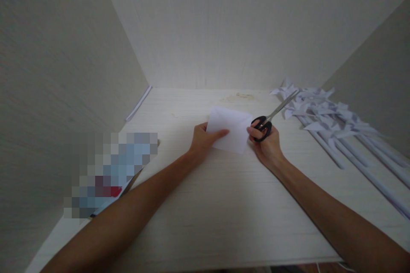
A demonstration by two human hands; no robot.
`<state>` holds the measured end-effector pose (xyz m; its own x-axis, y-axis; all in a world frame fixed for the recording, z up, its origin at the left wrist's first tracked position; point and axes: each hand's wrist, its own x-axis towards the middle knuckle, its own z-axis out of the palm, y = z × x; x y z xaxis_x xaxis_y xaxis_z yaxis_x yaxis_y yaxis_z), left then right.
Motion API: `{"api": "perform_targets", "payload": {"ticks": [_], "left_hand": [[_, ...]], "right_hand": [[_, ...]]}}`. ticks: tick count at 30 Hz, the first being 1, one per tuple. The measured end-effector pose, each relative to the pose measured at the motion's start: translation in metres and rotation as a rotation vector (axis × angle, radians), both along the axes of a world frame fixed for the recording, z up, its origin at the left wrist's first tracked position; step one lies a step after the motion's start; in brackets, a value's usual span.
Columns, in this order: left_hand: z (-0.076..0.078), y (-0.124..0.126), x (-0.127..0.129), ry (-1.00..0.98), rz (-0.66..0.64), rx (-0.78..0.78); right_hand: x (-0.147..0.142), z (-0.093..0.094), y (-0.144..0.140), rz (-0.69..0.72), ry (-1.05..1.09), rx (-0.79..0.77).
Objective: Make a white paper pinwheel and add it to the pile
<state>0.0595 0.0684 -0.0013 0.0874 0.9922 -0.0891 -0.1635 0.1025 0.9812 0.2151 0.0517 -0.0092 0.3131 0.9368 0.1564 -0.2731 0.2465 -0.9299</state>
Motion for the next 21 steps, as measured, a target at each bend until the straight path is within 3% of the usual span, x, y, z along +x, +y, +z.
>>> {"api": "perform_targets", "payload": {"ticks": [3, 9, 21], "left_hand": [[-0.001, 0.002, -0.001, -0.039, -0.012, 0.023], [-0.003, 0.011, -0.002, -0.361, -0.091, -0.015], [-0.001, 0.006, 0.002, -0.332, -0.052, -0.099]], "right_hand": [[0.001, -0.003, 0.001, -0.075, -0.013, 0.007], [0.005, -0.003, 0.004, -0.161, 0.118, -0.035], [0.001, 0.001, -0.001, -0.084, 0.159, -0.048]]}}
